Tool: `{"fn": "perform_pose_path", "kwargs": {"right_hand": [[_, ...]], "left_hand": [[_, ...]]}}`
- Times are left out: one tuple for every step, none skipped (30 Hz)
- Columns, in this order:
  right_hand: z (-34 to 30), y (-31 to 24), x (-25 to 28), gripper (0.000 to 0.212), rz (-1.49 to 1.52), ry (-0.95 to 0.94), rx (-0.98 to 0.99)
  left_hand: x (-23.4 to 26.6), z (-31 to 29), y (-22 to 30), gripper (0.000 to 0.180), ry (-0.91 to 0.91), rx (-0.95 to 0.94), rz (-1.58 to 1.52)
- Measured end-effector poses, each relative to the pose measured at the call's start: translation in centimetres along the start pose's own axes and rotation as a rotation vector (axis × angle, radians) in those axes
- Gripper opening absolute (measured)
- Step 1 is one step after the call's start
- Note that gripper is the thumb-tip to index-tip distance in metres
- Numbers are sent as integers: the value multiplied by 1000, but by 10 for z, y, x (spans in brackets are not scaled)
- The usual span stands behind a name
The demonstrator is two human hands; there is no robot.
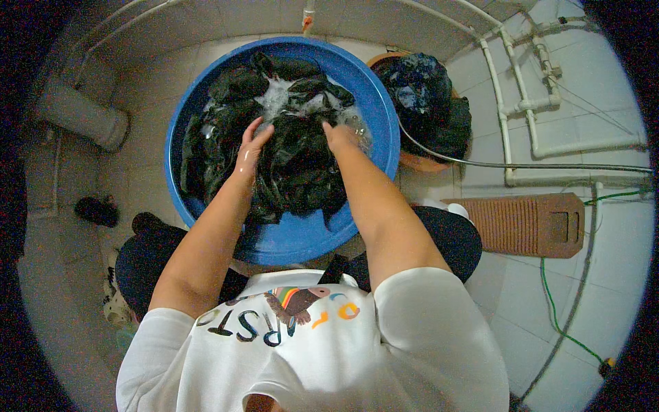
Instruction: The person hand-washes dark green garments in a blue plastic basin filled with soapy water. They scrub the fabric by hand, wring out the water, and place the wet items into a separate orange basin. The person repeats this process for multiple pieces of clothing.
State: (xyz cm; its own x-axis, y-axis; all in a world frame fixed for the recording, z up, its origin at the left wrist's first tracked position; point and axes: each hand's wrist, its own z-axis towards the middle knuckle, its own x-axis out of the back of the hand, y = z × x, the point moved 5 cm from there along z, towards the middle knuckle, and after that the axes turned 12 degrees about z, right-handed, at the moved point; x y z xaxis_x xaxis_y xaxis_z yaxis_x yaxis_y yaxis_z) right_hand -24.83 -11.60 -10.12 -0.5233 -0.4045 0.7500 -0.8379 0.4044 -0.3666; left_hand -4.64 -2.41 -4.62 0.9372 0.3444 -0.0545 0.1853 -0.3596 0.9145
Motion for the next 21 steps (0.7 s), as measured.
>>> {"fn": "perform_pose_path", "kwargs": {"right_hand": [[4, 7, -5, 56, -22, -22, -23], [6, 8, -8, 56, -42, -39, -40], [8, 9, -9, 56, -63, -55, -57], [10, 9, -8, 55, 0, -42, -54], [9, 6, -6, 54, 55, -32, -46], [7, 3, -5, 54, 110, -23, -40], [3, -6, 0, 50, 266, 75, 87], [-10, -29, 5, 47, 392, 116, 330], [-28, -48, 9, 44, 521, 158, 562], [-51, -67, 10, 37, 430, 285, 924], [-86, -89, 11, 31, 373, 281, 1102], [-123, -105, 11, 28, 340, 171, 1102], [-147, -112, 2, 24, 332, 62, 1153], [-172, -118, -2, 23, 236, 153, 1287], [-191, -121, -3, 21, 259, 130, 1323], [-202, -124, -4, 21, 282, 107, 1358], [-203, -125, -6, 21, 303, 117, 1368], [-202, -126, -9, 21, 325, 124, 1374], [-200, -126, -11, 21, 348, 132, 1380], [-186, -127, -12, 21, 419, 171, 1389], [-164, -122, -10, 23, 466, 202, 1227]], "left_hand": [[-1, 2, -4, 43, -50, -25, 33], [-2, 6, -6, 43, -98, -59, 64], [-1, 12, -10, 42, -118, -84, 128], [1, 16, -14, 41, -122, -68, 158], [1, 12, -12, 39, -123, -40, 128], [0, 8, -9, 39, -125, -13, 96], [-1, 8, -4, 39, -114, 44, -34], [-1, 2, 1, 41, -92, 111, -168], [-3, -6, 7, 42, -80, 182, -299], [-4, -7, 9, 46, -89, 198, -308], [-2, -8, 13, 50, -91, 213, -318], [1, -3, 12, 50, -104, 202, -372], [6, 0, 6, 50, -52, 259, -308], [4, 16, -16, 44, -182, 408, -456], [8, 18, -16, 40, -220, 256, -329], [5, 20, -17, 35, -313, 202, -407], [1, 21, -18, 30, -410, 152, -484], [7, 31, -29, 29, -343, 39, -248], [14, 45, -46, 29, -273, -74, -11], [24, 62, -67, 29, -199, -185, 227], [19, 52, -52, 29, -154, -66, 184]]}}
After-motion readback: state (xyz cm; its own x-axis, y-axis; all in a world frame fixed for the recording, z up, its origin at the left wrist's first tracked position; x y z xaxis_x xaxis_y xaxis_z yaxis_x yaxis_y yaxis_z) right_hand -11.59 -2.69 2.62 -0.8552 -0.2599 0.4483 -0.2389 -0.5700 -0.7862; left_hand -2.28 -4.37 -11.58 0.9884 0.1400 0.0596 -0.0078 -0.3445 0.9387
